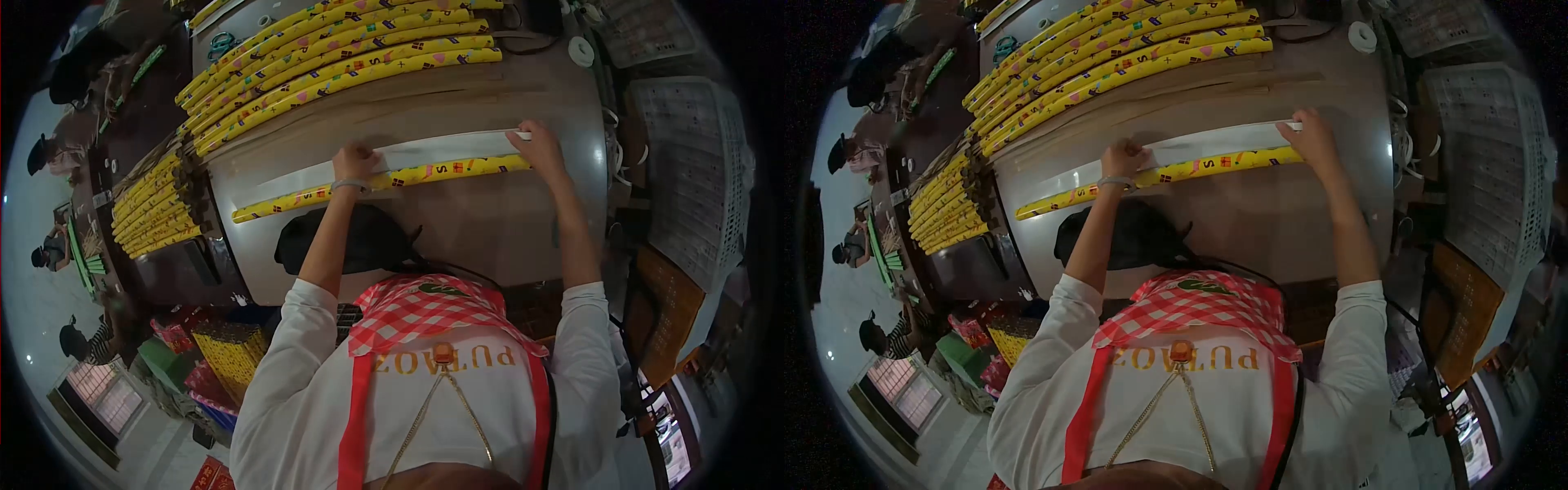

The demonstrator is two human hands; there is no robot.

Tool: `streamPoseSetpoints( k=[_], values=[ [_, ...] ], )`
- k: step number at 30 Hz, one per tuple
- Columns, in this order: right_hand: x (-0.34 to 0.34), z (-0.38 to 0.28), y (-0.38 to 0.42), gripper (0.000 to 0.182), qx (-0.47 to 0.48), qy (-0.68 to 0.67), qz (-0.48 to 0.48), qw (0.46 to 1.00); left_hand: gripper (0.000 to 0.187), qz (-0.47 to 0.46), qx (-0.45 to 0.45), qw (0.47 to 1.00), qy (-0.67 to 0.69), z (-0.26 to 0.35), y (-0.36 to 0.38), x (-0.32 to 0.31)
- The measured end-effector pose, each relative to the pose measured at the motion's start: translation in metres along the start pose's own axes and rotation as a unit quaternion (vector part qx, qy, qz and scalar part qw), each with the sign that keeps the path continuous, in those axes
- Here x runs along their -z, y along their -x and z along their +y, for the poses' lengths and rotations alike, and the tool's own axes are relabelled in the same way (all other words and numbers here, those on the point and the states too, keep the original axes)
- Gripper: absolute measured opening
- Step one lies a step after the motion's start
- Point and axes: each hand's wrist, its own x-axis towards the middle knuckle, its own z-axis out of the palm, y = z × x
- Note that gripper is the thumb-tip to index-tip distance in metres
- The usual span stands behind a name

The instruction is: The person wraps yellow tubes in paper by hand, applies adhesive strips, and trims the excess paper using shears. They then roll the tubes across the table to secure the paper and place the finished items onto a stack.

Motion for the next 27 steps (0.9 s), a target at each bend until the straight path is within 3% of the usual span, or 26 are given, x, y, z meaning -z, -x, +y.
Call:
streamPoseSetpoints(
  k=[4, 23, 27],
  values=[
    [-0.002, -0.018, 0.006, 0.031, -0.018, 0.038, 0.046, 0.998, 0.028, 0.005, 0.002, 1.0, -0.012, 0.0, 0.001, -0.001],
    [-0.01, -0.028, 0.005, 0.03, -0.069, 0.12, 0.031, 0.99, 0.024, 0.032, -0.018, 0.999, 0.014, 0.002, 0.005, -0.002],
    [-0.018, -0.023, 0.005, 0.032, -0.056, 0.146, 0.073, 0.985, 0.026, 0.027, -0.004, 1.0, 0.013, 0.005, 0.006, 0.001]
  ],
)
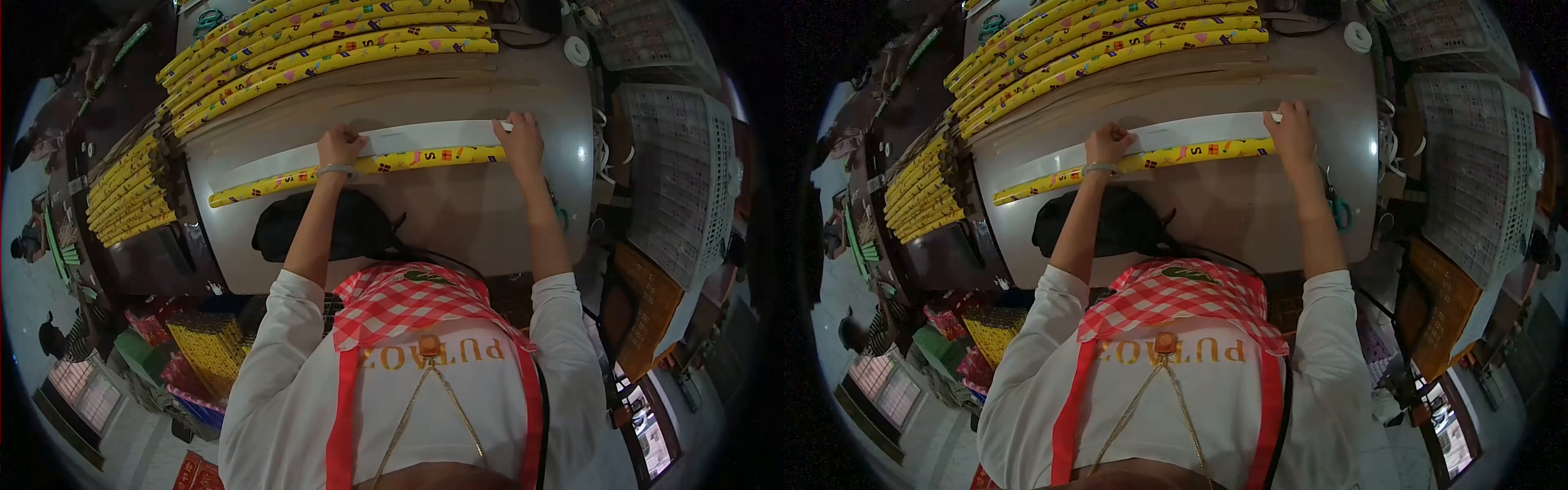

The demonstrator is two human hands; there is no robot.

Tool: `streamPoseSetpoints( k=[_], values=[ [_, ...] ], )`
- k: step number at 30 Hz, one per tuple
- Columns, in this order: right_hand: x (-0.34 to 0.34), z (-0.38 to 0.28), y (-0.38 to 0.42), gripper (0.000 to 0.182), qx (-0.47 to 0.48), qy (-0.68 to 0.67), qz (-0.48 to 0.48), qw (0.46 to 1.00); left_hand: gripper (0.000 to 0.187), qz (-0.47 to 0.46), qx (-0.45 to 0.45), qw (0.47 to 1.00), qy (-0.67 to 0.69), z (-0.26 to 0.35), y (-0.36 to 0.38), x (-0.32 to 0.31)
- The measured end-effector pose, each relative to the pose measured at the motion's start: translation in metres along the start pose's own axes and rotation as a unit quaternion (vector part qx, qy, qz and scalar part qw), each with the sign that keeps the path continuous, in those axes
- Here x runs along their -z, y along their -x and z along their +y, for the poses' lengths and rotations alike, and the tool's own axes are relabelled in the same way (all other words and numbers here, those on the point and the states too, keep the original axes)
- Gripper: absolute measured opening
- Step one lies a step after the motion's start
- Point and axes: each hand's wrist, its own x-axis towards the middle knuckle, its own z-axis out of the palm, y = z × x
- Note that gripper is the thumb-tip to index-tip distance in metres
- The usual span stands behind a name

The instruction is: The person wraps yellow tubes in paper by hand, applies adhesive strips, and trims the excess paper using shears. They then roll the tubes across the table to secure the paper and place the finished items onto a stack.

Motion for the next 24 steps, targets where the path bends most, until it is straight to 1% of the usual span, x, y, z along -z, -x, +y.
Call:
streamPoseSetpoints(
  k=[2, 5, 7, 11, 14, 16, 20, 22, 23, 24],
  values=[
    [0.0, -0.001, 0.0, 0.032, -0.002, -0.009, 0.005, 1.0, 0.023, 0.01, -0.001, 1.0, 0.009, 0.002, 0.0, 0.0],
    [0.002, -0.003, 0.0, 0.031, -0.001, 0.002, -0.001, 1.0, 0.029, -0.009, 0.007, 1.0, -0.009, 0.0, 0.0, 0.0],
    [0.001, -0.002, 0.0, 0.031, -0.002, -0.008, -0.003, 1.0, 0.023, 0.01, -0.005, 1.0, 0.028, -0.003, -0.001, -0.003],
    [0.0, -0.001, 0.001, 0.03, 0.012, 0.008, 0.012, 1.0, 0.023, 0.012, -0.005, 1.0, 0.017, -0.001, -0.001, -0.003],
    [0.002, -0.006, 0.003, 0.029, -0.005, -0.004, 0.003, 1.0, 0.022, 0.015, 0.002, 1.0, 0.013, 0.0, 0.002, -0.002],
    [0.003, -0.006, 0.0, 0.028, -0.032, -0.029, -0.014, 0.999, 0.021, 0.017, 0.001, 1.0, 0.025, 0.005, 0.002, -0.002],
    [0.005, -0.01, 0.0, 0.027, -0.013, -0.031, -0.021, 0.999, 0.019, 0.038, -0.01, 0.999, 0.017, 0.005, 0.006, -0.009],
    [0.008, -0.012, 0.002, 0.026, -0.019, -0.044, -0.012, 0.999, 0.018, 0.045, 0.002, 0.996, -0.081, 0.01, 0.008, -0.012],
    [0.007, -0.011, 0.003, 0.026, -0.021, -0.043, -0.011, 0.999, 0.018, 0.043, 0.0, 0.996, -0.081, 0.014, 0.009, -0.012],
    [0.005, -0.01, 0.004, 0.025, -0.017, -0.041, 0.001, 0.999, 0.017, 0.034, 0.015, 0.991, -0.127, 0.018, 0.009, -0.012]
  ],
)
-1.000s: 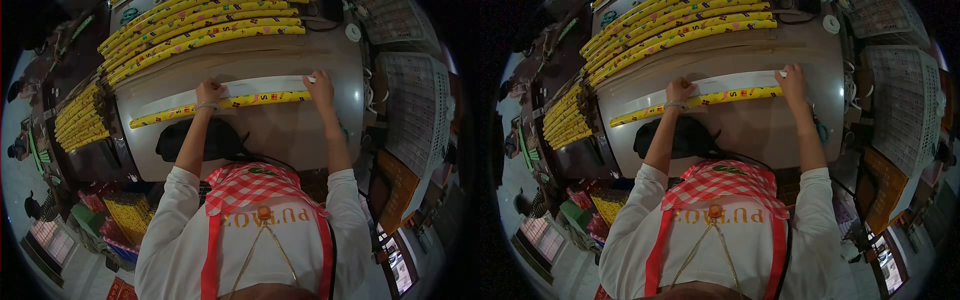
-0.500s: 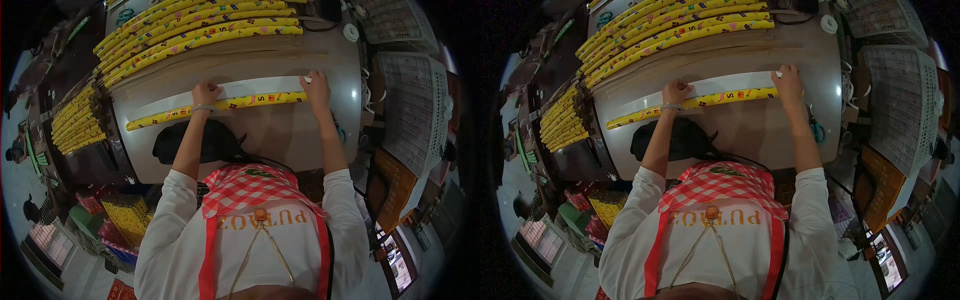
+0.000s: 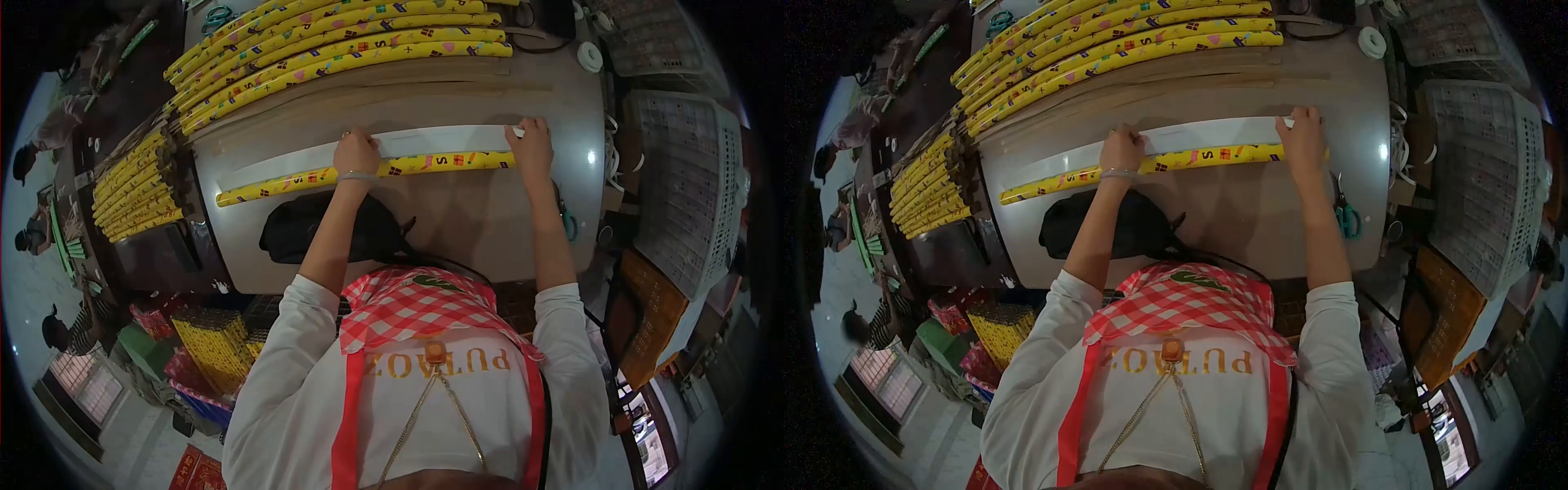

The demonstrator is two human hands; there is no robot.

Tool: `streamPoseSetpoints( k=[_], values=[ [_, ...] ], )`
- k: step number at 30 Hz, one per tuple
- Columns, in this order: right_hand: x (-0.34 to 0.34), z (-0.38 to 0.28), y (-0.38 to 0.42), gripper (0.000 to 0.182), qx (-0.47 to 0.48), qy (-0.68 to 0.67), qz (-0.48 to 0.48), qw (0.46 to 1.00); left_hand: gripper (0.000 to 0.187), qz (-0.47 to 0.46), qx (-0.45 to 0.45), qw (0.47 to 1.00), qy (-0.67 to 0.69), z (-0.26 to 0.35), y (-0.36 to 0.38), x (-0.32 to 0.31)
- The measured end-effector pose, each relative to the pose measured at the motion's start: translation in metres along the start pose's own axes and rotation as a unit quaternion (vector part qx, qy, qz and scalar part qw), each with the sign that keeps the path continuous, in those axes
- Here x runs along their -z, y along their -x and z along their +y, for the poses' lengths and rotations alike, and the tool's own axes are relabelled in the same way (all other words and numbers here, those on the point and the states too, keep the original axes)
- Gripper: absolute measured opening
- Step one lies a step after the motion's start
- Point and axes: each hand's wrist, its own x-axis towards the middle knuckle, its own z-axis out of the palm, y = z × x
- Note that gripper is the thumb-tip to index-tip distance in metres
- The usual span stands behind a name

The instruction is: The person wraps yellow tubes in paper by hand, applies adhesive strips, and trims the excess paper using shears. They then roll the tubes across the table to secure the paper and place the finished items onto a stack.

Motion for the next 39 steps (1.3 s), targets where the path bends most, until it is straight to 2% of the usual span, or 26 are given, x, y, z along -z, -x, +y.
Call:
streamPoseSetpoints(
  k=[2, 4, 7, 8, 10, 13, 17, 21, 23, 27, 29, 30, 32, 33, 35, 39],
  values=[
    [-0.002, -0.002, -0.002, 0.025, 0.007, -0.002, 0.014, 1.0, 0.017, -0.005, 0.013, 0.999, -0.049, 0.004, 0.001, 0.001],
    [0.002, -0.003, -0.002, 0.025, -0.012, 0.009, -0.021, 1.0, 0.017, 0.002, -0.018, 0.987, -0.161, 0.007, 0.003, 0.0],
    [0.005, -0.004, -0.001, 0.025, -0.015, -0.028, -0.021, 0.999, 0.025, -0.028, -0.002, 0.979, -0.202, 0.022, 0.004, 0.004],
    [0.004, -0.002, -0.002, 0.025, -0.014, -0.027, -0.019, 0.999, 0.025, -0.027, -0.002, 0.979, -0.2, 0.03, 0.003, 0.007],
    [-0.002, 0.0, -0.002, 0.026, 0.011, 0.013, 0.006, 1.0, 0.037, -0.065, 0.035, 0.979, -0.188, 0.042, 0.003, 0.013],
    [-0.009, 0.004, -0.004, 0.026, -0.007, -0.034, -0.006, 0.999, 0.046, -0.037, 0.042, 0.984, -0.17, 0.038, -0.001, 0.0],
    [0.001, -0.004, -0.002, 0.026, -0.002, -0.002, -0.007, 1.0, 0.053, -0.059, 0.058, 0.984, -0.155, 0.037, -0.005, 0.002],
    [0.0, -0.004, -0.002, 0.026, -0.022, -0.002, -0.012, 1.0, 0.053, -0.08, 0.054, 0.983, -0.156, 0.037, -0.006, 0.004],
    [0.0, -0.004, -0.002, 0.026, -0.024, 0.0, -0.006, 1.0, 0.053, -0.123, 0.029, 0.976, -0.176, 0.04, -0.003, 0.012],
    [-0.002, -0.004, -0.001, 0.027, -0.022, 0.016, 0.009, 1.0, 0.049, -0.101, 0.008, 0.976, -0.192, 0.039, 0.006, 0.015],
    [-0.003, -0.002, -0.002, 0.027, -0.026, 0.012, 0.01, 1.0, 0.037, -0.083, -0.004, 0.982, -0.17, 0.039, 0.008, 0.015],
    [-0.005, -0.001, -0.001, 0.027, -0.029, 0.003, 0.008, 1.0, 0.037, -0.082, -0.006, 0.982, -0.171, 0.037, 0.009, 0.011],
    [-0.007, 0.001, -0.001, 0.028, -0.031, -0.006, 0.007, 0.999, 0.021, -0.048, -0.064, 0.995, -0.066, 0.033, 0.012, 0.004],
    [-0.007, 0.0, 0.0, 0.027, -0.027, 0.0, 0.019, 0.999, 0.021, -0.047, -0.064, 0.995, -0.067, 0.033, 0.014, -0.002],
    [-0.008, 0.0, 0.0, 0.027, -0.019, 0.003, 0.029, 0.999, 0.017, 0.016, -0.255, 0.962, 0.099, 0.048, 0.022, -0.011],
    [-0.006, -0.001, 0.0, 0.027, -0.008, 0.006, 0.025, 1.0, 0.029, -0.058, -0.318, 0.936, 0.138, 0.089, 0.027, -0.025]
  ],
)
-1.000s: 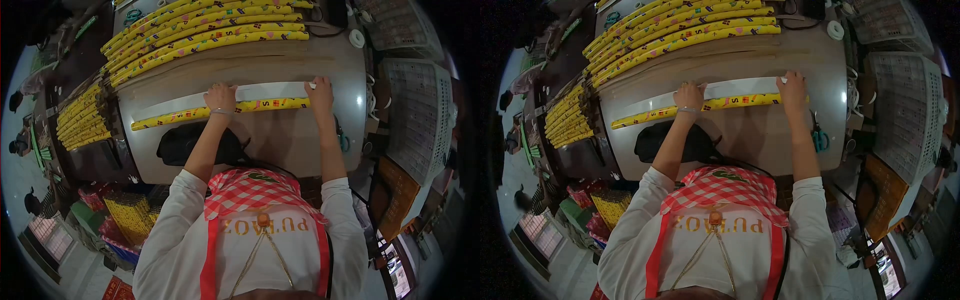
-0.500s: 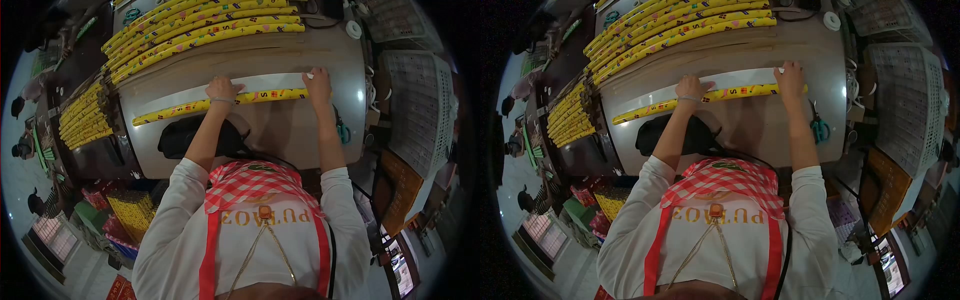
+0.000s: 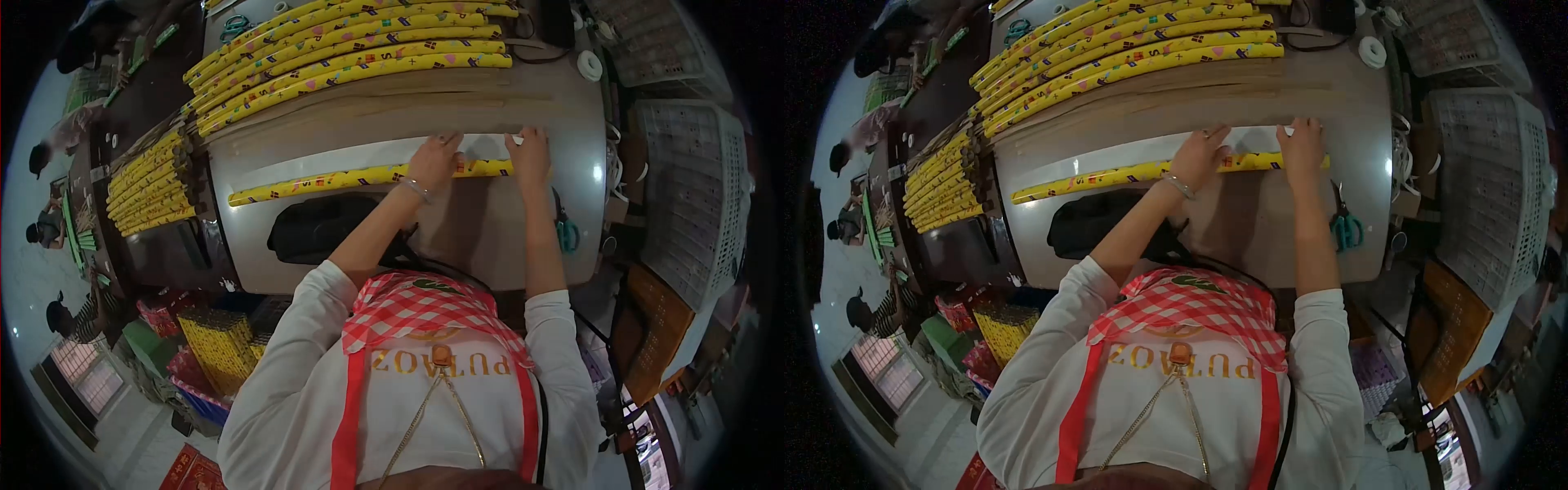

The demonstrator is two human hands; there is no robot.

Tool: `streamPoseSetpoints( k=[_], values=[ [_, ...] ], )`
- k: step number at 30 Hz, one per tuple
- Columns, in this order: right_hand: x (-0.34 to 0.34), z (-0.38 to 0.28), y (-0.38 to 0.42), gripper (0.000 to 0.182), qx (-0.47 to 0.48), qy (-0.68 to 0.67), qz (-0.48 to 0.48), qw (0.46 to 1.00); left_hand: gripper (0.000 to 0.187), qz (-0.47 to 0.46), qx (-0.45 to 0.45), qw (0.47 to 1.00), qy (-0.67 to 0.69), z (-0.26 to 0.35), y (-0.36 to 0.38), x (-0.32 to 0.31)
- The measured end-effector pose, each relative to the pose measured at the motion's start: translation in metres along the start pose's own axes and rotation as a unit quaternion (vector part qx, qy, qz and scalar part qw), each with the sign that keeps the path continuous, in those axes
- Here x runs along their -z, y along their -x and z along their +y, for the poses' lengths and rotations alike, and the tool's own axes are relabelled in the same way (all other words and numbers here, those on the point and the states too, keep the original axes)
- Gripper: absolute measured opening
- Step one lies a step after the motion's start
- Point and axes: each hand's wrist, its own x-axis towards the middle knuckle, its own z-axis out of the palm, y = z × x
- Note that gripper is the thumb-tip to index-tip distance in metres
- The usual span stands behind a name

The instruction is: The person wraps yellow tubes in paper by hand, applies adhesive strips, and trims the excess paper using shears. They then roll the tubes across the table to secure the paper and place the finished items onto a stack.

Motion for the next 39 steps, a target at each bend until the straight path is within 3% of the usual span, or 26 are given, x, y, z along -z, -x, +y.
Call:
streamPoseSetpoints(
  k=[4, 11, 15, 19, 24, 26, 28, 29, 32, 34, 39],
  values=[
    [-0.004, 0.005, -0.005, 0.028, -0.007, -0.019, -0.02, 1.0, 0.033, -0.033, 0.053, 0.996, -0.062, 0.007, -0.004, -0.008],
    [-0.005, 0.004, -0.003, 0.027, -0.007, 0.019, 0.012, 1.0, 0.032, -0.032, 0.063, 0.995, -0.066, -0.022, 0.022, 0.018],
    [-0.002, -0.001, -0.002, 0.028, -0.032, 0.007, -0.005, 0.999, 0.029, -0.036, -0.043, 0.996, -0.068, -0.041, 0.035, 0.044],
    [-0.003, 0.002, -0.002, 0.029, -0.02, 0.001, -0.003, 1.0, 0.023, -0.01, 0.019, 0.999, 0.028, -0.075, 0.045, 0.05],
    [0.004, -0.004, -0.001, 0.028, -0.045, -0.007, -0.022, 0.999, 0.023, 0.0, 0.144, 0.972, 0.185, -0.085, 0.048, 0.066],
    [0.004, -0.005, 0.0, 0.028, -0.046, -0.007, -0.029, 0.998, 0.023, -0.002, 0.164, 0.969, 0.188, -0.08, 0.043, 0.07],
    [0.006, -0.007, 0.001, 0.028, -0.041, -0.018, -0.023, 0.999, 0.019, 0.017, 0.166, 0.982, 0.084, -0.069, 0.035, 0.065],
    [0.007, -0.007, 0.001, 0.028, -0.039, -0.017, -0.023, 0.999, 0.018, 0.055, 0.083, 0.995, 0.004, -0.069, 0.03, 0.055],
    [0.008, -0.011, 0.0, 0.027, -0.039, -0.013, -0.023, 0.999, 0.011, 0.083, 0.082, 0.993, 0.026, -0.041, 0.011, 0.019],
    [0.009, -0.012, -0.001, 0.027, -0.046, -0.001, -0.029, 0.999, 0.012, 0.046, 0.123, 0.99, 0.056, -0.021, -0.008, -0.009],
    [0.006, -0.008, -0.005, 0.027, -0.04, 0.0, -0.023, 0.999, 0.02, 0.058, 0.175, 0.983, 0.022, 0.009, -0.06, -0.063]
  ],
)
